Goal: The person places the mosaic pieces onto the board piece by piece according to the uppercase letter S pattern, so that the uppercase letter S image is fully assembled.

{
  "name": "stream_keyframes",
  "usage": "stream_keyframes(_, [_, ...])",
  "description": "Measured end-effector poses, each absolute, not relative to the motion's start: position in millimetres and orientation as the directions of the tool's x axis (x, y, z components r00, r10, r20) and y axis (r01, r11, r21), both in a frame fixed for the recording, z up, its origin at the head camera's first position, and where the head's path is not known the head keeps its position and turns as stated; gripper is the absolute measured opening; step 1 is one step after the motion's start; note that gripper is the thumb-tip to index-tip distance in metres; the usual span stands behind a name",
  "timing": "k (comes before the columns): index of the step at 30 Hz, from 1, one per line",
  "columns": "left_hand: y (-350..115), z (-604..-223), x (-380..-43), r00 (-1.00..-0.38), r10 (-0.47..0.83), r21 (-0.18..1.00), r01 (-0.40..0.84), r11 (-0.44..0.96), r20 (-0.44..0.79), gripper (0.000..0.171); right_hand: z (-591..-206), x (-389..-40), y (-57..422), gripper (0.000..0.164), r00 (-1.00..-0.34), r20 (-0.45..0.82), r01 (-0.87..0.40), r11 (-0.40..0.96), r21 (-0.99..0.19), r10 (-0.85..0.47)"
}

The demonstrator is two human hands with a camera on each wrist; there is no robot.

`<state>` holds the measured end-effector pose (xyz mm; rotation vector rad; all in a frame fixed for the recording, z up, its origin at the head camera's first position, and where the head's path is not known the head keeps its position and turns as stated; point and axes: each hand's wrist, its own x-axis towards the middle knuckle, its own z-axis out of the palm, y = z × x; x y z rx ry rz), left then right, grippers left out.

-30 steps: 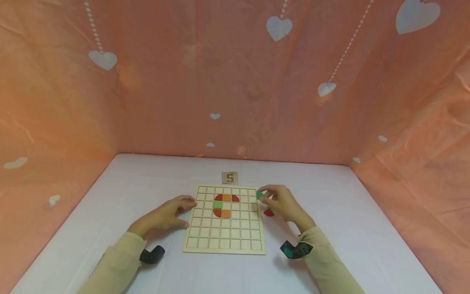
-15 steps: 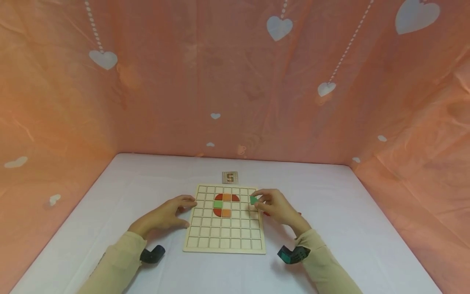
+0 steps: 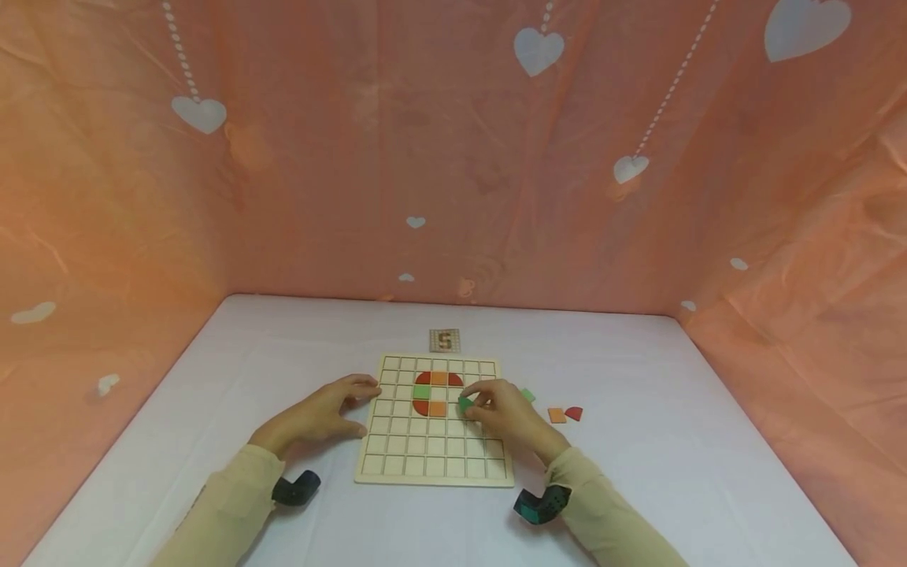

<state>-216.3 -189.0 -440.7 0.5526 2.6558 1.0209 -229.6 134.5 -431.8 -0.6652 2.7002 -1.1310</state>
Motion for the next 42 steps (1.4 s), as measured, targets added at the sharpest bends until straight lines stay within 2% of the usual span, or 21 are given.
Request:
stream_keyframes(11, [-187, -441, -217, -0.899, 0.431, 0.681, 0.264, 0.683, -0.083, 0.068, -433, -230, 122, 0.023, -0.894, 0.021, -0.374, 0.720, -0.584, -0.447])
stream_keyframes(22, [-187, -441, -215, -0.896, 0.438, 0.677, 0.275, 0.683, -0.077, 0.068, -438, -227, 119, 0.023, -0.890, 0.086, -0.434, 0.772, -0.465, -0.448])
stream_keyframes(42, [-186, -439, -214, -0.899, 0.430, 0.679, 0.263, 0.685, -0.086, 0.068, -439, -227, 112, 0.024, -0.905, 0.052, -0.392, 0.778, -0.491, -0.422])
